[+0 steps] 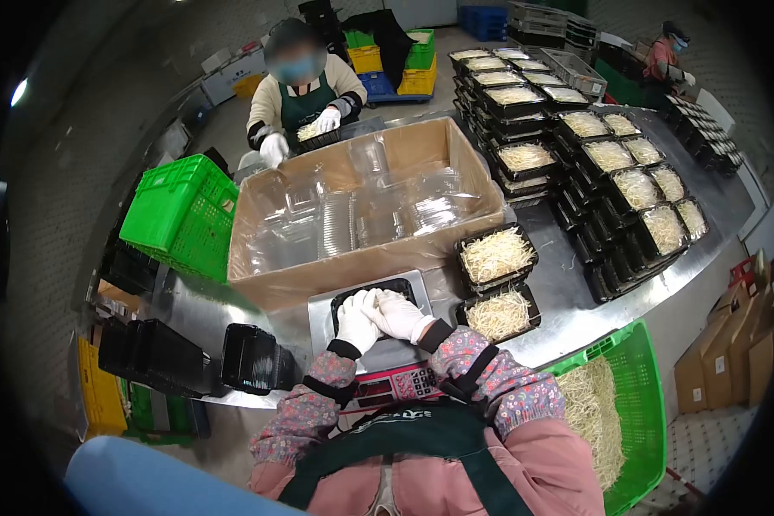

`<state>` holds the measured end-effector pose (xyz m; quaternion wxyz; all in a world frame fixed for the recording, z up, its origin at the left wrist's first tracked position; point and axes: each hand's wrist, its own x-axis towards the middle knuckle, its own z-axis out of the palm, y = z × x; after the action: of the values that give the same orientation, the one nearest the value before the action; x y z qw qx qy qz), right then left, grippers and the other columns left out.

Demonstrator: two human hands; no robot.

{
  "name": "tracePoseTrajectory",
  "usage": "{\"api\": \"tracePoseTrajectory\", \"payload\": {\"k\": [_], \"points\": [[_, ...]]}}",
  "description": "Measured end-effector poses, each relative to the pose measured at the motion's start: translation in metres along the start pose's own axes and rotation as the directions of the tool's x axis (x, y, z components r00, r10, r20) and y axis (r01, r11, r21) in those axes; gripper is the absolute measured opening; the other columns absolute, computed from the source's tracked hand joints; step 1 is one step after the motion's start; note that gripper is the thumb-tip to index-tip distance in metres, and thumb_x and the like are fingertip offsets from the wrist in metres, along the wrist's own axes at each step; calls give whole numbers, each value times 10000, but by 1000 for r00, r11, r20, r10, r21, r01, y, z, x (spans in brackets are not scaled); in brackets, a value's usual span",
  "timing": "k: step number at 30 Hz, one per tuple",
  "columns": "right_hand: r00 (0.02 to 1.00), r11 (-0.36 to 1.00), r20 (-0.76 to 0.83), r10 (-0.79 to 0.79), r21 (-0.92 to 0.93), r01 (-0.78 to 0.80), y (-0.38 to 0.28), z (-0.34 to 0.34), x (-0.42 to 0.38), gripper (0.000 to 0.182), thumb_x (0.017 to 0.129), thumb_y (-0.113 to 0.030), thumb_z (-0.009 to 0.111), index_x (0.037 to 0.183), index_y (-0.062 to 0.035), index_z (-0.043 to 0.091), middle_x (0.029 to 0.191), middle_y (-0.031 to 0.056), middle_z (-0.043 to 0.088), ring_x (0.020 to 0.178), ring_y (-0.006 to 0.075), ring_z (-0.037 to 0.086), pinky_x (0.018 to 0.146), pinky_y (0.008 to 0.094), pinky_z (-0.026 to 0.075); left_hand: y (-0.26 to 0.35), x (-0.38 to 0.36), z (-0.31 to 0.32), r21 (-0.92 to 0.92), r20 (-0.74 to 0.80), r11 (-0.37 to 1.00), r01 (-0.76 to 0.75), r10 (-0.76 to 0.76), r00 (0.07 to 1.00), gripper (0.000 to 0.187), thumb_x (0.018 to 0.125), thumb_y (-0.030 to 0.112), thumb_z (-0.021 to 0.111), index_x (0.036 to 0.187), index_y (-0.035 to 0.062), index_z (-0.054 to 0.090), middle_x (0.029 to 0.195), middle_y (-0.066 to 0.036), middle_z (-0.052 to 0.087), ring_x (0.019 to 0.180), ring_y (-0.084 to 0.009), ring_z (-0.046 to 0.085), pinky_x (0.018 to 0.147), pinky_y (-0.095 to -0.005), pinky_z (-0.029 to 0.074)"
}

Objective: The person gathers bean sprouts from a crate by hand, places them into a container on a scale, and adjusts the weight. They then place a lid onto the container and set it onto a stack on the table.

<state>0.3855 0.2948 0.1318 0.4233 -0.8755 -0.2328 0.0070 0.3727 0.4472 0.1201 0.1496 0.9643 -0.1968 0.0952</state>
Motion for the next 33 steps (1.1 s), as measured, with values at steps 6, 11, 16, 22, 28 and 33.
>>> {"api": "tracePoseTrajectory", "payload": {"k": [6,11,16,22,28,33], "points": [[994,982,-104,20,-185,-39,-5,-114,21,510,874,-395,616,1176,16,633,1070,236,671,1014,371,644,916,416,500,10,-3,-19,-91,-6,996,5,-6,1000,511,897,274,600,1327,13,511,1270,-170,541,1187,-359,470,1022,-470,352],[844,835,-532,69,-432,-341,99,-202,80,369,805,-257,672,1110,-50,660,987,195,688,929,354,661,841,442,532,4,-13,-29,-288,-147,958,14,-58,987,500,889,249,628,1323,22,526,1318,-173,534,1239,-351,460,1061,-452,338],[870,563,-335,361,-666,-489,174,-208,103,291,787,-190,635,1044,-64,689,990,185,696,954,374,657,884,438,523,2,-26,-55,-623,-236,774,109,-319,918,407,941,129,553,1316,-25,522,1300,-202,560,1211,-317,531,1060,-386,387],[945,543,-324,-48,-802,-248,180,-222,79,117,718,-44,582,804,-71,657,839,138,675,827,336,663,748,443,538,-25,-55,-75,-734,-258,653,186,-521,814,350,1018,149,467,1311,-31,536,1275,-148,599,1199,-221,559,1051,-328,408],[969,552,-237,-72,-819,-159,180,-229,65,150,853,-149,584,955,-107,685,824,120,672,798,310,656,705,435,527,-53,-70,-61,-853,-159,489,184,-579,799,379,1036,207,463,1293,-62,535,1257,-164,604,1161,-226,589,1021,-335,449],[929,612,-336,-153,-771,-177,163,-238,54,249,906,-147,539,1106,-125,685,873,115,693,799,302,673,699,410,536,-51,-72,-64,-868,-92,446,219,-577,811,370,1032,203,474,1290,-52,546,1229,-156,625,1140,-210,598,1012,-322,448]]}}
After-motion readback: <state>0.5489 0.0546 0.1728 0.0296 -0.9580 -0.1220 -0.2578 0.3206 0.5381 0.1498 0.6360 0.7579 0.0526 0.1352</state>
